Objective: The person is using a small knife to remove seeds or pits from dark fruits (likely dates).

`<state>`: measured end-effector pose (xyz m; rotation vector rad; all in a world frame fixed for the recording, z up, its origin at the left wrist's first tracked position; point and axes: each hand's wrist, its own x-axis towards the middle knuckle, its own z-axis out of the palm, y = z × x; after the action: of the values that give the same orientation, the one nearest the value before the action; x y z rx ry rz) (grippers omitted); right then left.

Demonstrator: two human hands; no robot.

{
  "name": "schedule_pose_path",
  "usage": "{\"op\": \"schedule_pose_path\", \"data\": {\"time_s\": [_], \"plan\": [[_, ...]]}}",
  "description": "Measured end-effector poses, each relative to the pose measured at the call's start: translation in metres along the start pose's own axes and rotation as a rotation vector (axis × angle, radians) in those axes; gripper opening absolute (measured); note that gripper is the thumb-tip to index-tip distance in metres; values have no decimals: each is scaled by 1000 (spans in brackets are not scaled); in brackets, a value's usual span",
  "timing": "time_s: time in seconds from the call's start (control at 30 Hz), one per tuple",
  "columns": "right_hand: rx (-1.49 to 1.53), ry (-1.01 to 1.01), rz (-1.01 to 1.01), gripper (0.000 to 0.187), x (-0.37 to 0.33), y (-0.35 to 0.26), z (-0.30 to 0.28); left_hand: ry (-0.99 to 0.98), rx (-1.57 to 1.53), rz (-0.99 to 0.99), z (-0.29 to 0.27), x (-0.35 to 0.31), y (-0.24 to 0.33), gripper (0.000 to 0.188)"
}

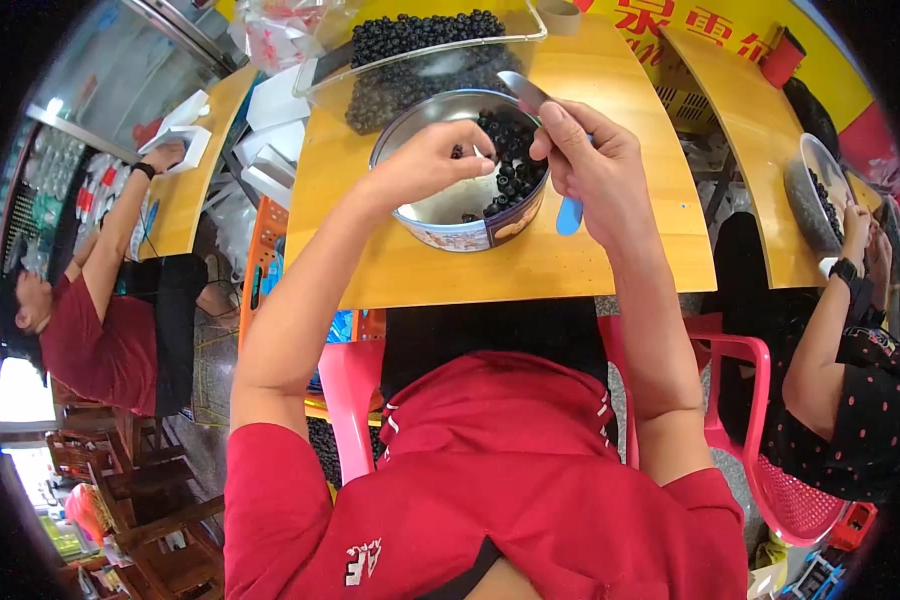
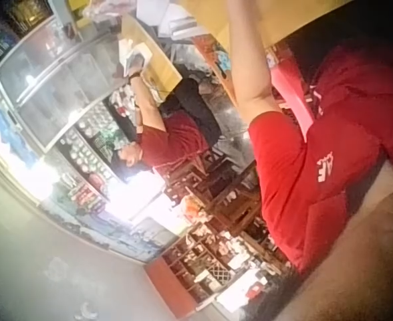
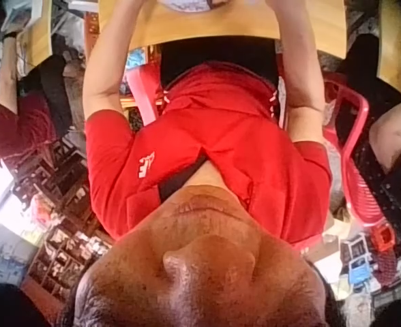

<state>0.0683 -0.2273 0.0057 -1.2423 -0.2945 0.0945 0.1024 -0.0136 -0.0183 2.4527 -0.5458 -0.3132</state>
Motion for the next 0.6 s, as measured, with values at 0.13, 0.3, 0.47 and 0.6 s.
{"op": "schedule_pose_path", "data": {"time_s": [0.13,0.3,0.47,0.6], "plan": [[-53,29,25,27,4,12,1,168,-617,6,-4,-30,46,28],[117,-73,148,26,-4,9,9,399,-659,308,9,-39,51,27],[206,-133,217,25,-4,10,8,483,-674,349,17,-40,50,26],[267,-173,263,22,-5,11,9,549,-657,339,20,-41,52,26]]}}
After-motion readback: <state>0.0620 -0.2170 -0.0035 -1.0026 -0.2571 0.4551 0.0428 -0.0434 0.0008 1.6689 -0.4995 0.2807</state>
